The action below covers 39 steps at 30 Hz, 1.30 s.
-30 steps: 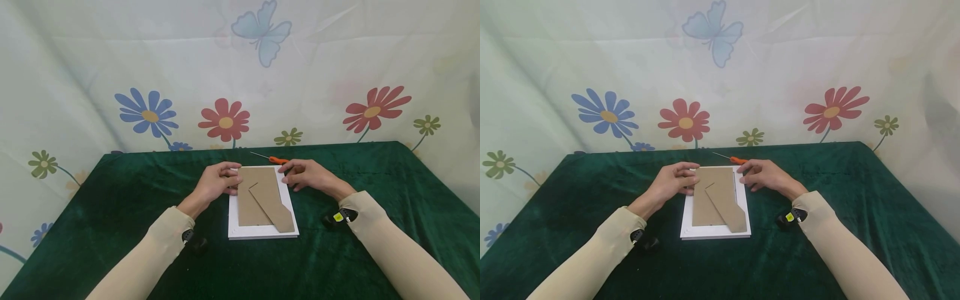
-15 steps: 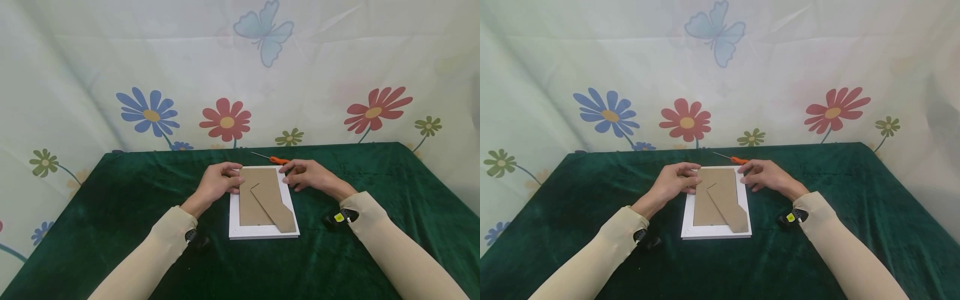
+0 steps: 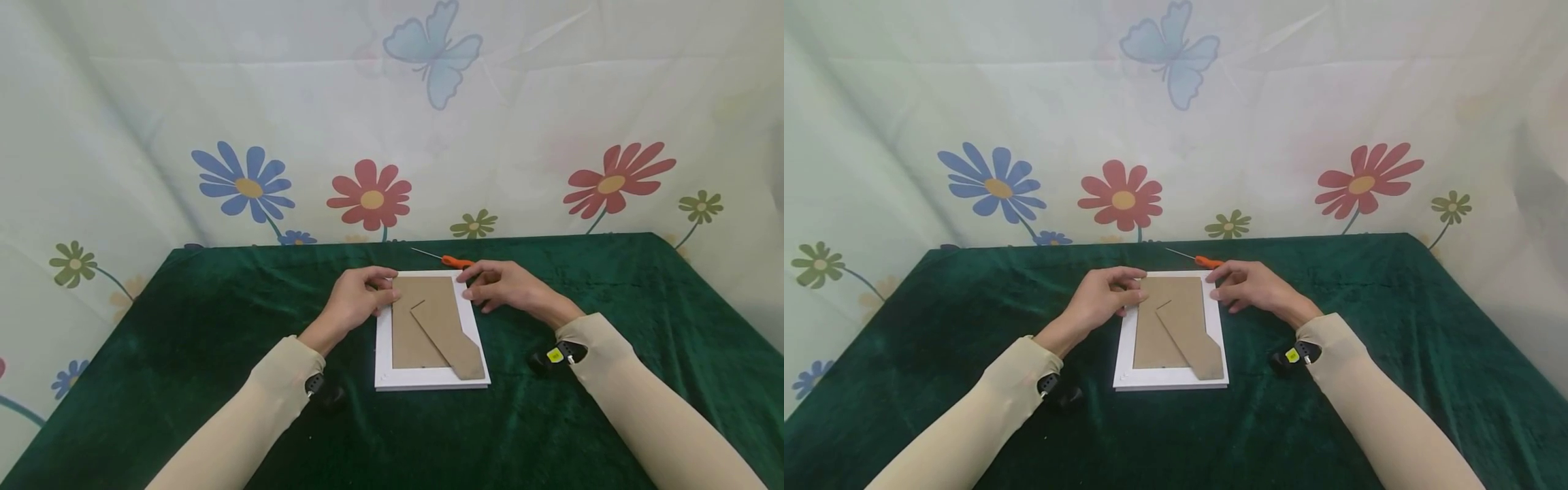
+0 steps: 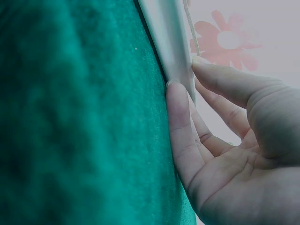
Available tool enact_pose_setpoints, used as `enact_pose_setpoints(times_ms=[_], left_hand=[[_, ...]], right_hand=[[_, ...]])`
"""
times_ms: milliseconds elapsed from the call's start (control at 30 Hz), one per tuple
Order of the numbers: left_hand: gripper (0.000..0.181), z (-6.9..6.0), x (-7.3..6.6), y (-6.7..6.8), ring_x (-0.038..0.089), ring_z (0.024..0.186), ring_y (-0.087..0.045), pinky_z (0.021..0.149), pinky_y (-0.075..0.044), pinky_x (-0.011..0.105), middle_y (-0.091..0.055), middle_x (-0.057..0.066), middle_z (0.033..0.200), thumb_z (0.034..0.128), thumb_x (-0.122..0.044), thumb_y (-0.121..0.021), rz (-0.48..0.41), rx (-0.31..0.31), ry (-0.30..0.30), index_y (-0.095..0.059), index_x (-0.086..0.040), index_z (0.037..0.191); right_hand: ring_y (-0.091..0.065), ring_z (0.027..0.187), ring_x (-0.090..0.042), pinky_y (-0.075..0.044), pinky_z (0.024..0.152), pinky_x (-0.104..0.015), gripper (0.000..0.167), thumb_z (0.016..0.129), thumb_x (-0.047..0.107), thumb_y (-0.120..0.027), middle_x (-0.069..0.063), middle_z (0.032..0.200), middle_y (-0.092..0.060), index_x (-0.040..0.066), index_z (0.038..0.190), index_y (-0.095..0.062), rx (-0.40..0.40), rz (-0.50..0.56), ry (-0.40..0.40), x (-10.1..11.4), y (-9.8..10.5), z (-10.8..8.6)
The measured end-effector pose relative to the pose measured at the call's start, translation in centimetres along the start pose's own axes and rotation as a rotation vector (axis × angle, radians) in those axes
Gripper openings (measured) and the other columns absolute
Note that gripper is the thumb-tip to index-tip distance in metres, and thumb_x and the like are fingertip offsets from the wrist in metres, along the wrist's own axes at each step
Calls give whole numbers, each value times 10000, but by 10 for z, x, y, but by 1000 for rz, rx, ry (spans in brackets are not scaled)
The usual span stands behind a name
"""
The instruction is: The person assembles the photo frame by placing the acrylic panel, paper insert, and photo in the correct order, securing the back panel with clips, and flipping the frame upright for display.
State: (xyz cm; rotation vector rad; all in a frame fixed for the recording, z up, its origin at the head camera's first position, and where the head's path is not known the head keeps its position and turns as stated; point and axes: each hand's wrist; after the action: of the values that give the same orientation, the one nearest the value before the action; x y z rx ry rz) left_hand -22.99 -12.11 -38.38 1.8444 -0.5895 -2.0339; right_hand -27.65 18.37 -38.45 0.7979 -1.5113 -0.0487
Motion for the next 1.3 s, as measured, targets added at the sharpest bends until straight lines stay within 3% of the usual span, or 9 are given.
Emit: enact_pose_setpoints(times_ms=[367, 933, 1067, 1300], left_hand=[[404, 3, 5, -1, 239, 783, -663, 708, -628, 296, -663, 80, 1133, 948, -159, -831, 51, 20, 1, -738, -121, 1340], [344, 3, 6, 0, 257, 860, -622, 696, -628, 302, -599, 77, 1116, 949, -196, -834, 143, 39, -8, -776, -154, 1285], [338, 4, 9, 0, 247, 846, -636, 721, -636, 308, -612, 79, 1123, 939, -191, -845, 121, 28, -21, -781, -155, 1268], [393, 3, 14, 3, 240, 879, -681, 800, -643, 365, -607, 96, 1220, 898, -195, -885, 69, -48, -28, -774, -140, 1270]], right_hand=[[-649, 979, -327, -629, 864, -379, 480, 986, 295, -792, -137, 1131, -692, 79, 1389, -647, 3, -7, 5, 0, 1, 0], [-644, 1010, -326, -626, 873, -383, 493, 977, 310, -802, -131, 1124, -695, 84, 1388, -650, 4, -5, 2, -1, 0, 1], [-645, 1005, -331, -627, 870, -386, 483, 980, 305, -799, -130, 1123, -697, 88, 1386, -653, 1, -6, 1, -1, 1, 1], [-662, 956, -317, -626, 863, -369, 457, 991, 266, -787, -130, 1121, -692, 71, 1382, -653, 1, -11, 12, -1, 1, 2]])
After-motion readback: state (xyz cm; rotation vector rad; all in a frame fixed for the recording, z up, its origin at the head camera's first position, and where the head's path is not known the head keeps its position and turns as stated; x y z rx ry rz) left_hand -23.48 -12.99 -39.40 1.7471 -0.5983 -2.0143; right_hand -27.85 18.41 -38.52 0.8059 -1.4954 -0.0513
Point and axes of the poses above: each hand's wrist, its own z-axis towards the middle knuckle, its own y-axis out of the back of the hand, x = y × z
